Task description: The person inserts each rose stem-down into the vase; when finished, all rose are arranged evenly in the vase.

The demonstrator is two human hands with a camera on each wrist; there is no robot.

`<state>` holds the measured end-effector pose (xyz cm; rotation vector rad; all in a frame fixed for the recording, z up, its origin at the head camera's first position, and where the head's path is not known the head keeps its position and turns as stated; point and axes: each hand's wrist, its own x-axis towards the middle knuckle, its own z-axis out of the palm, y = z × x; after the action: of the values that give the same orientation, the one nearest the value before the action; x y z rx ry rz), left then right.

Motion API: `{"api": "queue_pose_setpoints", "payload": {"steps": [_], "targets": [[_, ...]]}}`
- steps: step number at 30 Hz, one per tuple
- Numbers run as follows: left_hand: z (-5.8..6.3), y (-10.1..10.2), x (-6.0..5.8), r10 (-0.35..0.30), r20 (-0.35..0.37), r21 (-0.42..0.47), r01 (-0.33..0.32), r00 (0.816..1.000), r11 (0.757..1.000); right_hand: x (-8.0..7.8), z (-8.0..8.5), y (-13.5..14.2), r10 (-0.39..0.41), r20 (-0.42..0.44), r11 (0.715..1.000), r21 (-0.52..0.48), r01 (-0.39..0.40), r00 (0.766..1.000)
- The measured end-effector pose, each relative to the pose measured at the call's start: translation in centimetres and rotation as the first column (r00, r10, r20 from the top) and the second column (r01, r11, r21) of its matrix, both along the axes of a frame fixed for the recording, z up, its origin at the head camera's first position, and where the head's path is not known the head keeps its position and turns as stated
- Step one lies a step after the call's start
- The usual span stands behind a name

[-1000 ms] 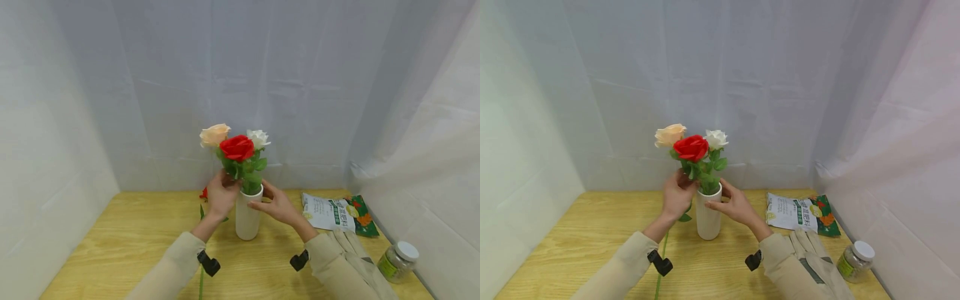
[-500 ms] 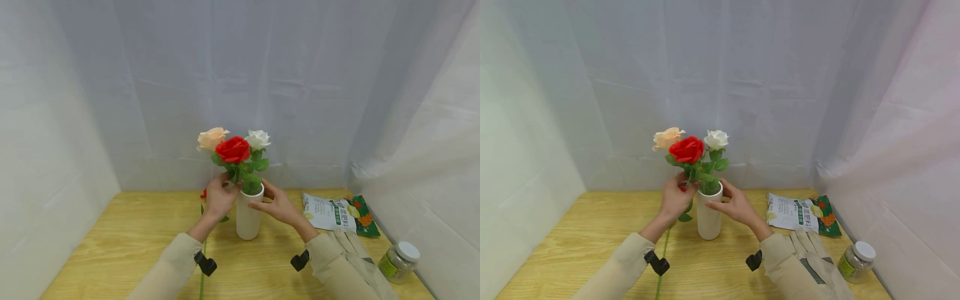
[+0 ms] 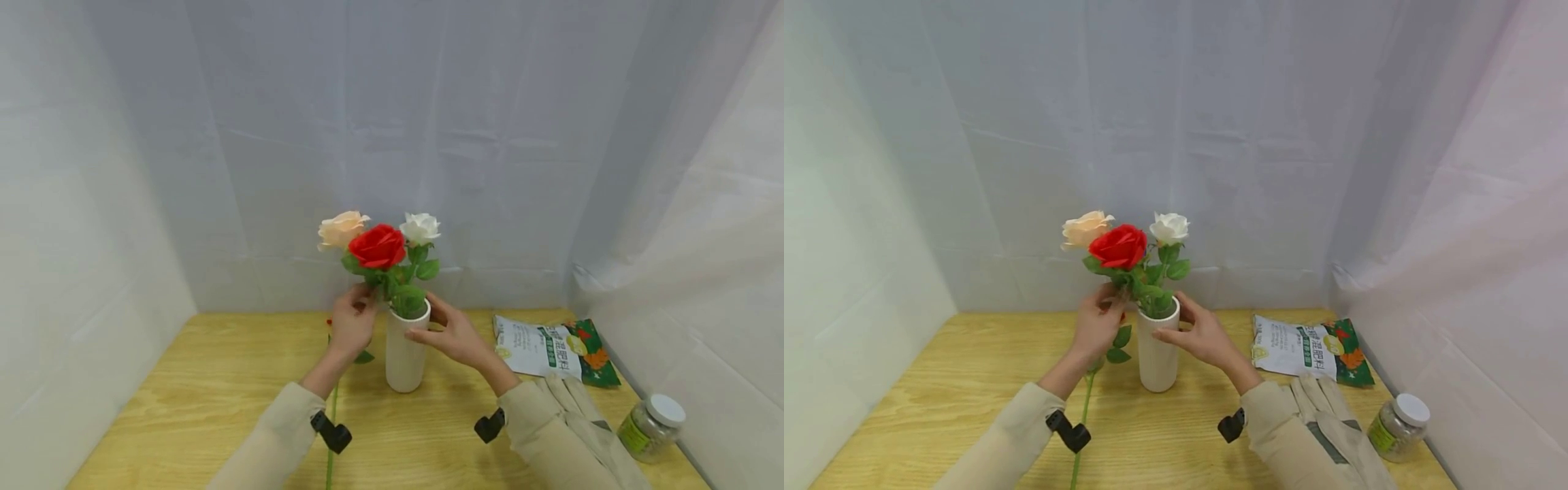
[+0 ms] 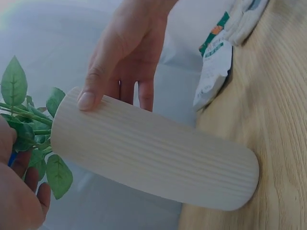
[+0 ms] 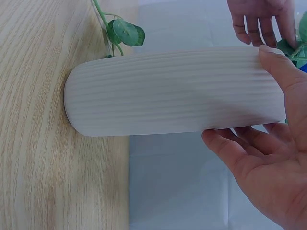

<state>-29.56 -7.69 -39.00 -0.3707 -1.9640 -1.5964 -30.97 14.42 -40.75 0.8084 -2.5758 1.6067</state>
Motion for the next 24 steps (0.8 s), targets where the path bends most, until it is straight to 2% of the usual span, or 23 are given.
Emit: {"api": "queue_pose_setpoints", "payload": {"steps": [4,8,10,19,24], "targets": [[0.2,0.3,-0.2,0.026,-0.015,0.074,-0.025,1.0,0.997,0.1,0.1,0.0,-0.006,-0.008,1.0,0.009,0.006,1.0],[0.8,0.6,-0.1,0.007,0.027,0.142,-0.011,1.0,0.99,0.1,0.1,0.0,-0.011,-0.008,1.0,0.008,0.011,1.0],[1.0,0.7,0.0,0.0,0.039,0.146,-0.006,0.999,0.989,0.1,0.1,0.0,-0.008,-0.005,1.0,0.004,0.008,1.0],[0.9,1.4,0.2,-0.031,0.005,0.065,0.031,1.0,0.997,0.2,0.0,0.2,0.01,-0.004,1.0,-0.001,-0.01,1.0],[0.5,1.6,0.0,0.004,-0.035,-0.036,-0.005,0.999,0.999,0.2,-0.1,0.2,0.01,-0.02,1.0,-0.002,-0.01,1.0]]}}
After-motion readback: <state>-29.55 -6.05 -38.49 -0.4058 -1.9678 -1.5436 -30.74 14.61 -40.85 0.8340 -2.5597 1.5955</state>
